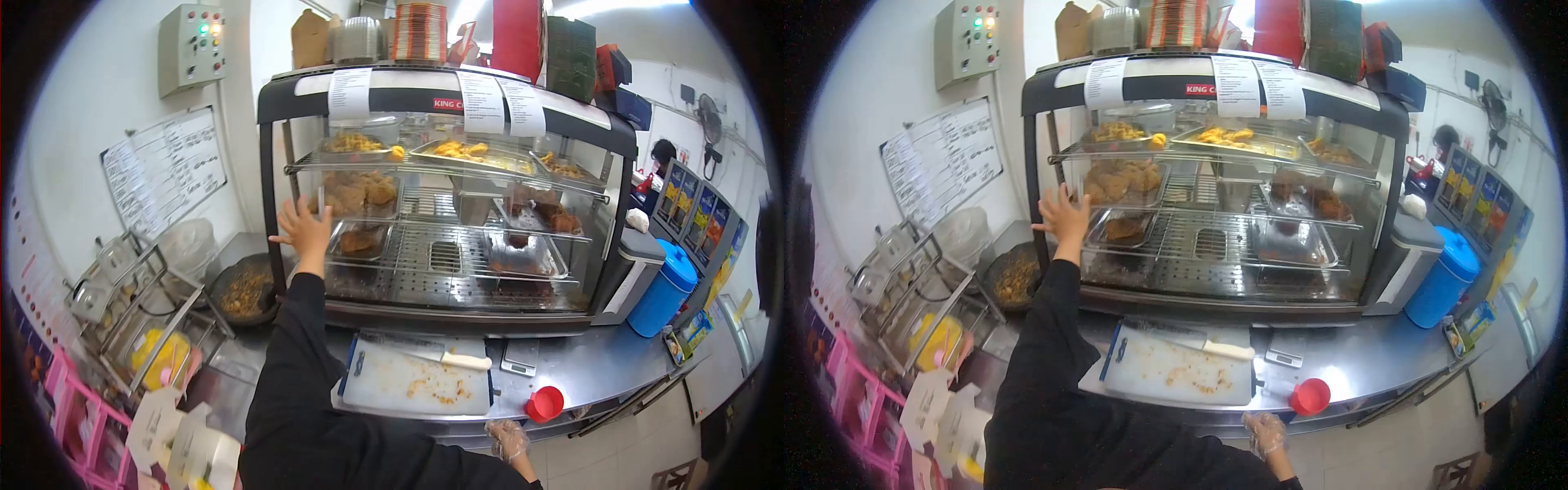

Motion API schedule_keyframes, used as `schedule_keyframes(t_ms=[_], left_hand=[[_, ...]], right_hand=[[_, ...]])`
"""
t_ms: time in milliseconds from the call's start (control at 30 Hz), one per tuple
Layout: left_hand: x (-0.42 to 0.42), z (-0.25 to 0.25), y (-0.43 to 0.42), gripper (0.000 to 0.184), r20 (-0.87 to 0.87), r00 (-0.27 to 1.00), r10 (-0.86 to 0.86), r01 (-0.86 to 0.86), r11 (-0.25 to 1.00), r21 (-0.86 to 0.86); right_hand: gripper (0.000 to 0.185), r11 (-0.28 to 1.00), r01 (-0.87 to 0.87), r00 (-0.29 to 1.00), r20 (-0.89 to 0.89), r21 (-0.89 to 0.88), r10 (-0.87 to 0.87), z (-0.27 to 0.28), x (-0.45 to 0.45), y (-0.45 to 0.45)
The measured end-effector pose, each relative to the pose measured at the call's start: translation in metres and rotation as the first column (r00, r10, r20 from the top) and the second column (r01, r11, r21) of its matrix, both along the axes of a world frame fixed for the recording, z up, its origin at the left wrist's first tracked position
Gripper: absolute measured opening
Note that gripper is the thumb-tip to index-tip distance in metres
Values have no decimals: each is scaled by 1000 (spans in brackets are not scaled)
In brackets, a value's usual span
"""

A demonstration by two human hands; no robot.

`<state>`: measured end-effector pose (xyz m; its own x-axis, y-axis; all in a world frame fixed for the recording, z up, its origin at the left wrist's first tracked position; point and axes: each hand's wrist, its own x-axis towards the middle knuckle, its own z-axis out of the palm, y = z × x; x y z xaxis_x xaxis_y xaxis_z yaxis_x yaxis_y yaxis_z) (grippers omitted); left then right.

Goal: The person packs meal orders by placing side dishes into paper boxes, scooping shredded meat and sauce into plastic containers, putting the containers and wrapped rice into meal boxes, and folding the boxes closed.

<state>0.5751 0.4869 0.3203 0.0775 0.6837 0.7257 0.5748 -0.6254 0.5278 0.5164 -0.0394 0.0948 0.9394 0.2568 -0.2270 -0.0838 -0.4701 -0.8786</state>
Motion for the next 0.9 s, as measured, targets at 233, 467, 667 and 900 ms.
schedule_keyframes(t_ms=[233,467,667,900], left_hand=[[3,-16,39,64,192,981,-7,-58,941,333],[-19,-19,93,67,219,970,103,-124,989,84],[-29,-10,101,70,256,966,39,-19,997,-77],[-49,-28,65,40,535,615,-580,511,809,290]], right_hand=[[26,986,-13,995,99,165,-3,15,49,67],[23,958,-1,998,64,286,-18,22,56,106],[25,931,87,995,-68,356,-67,10,62,102],[24,936,144,990,-61,322,-131,3,70,87]])
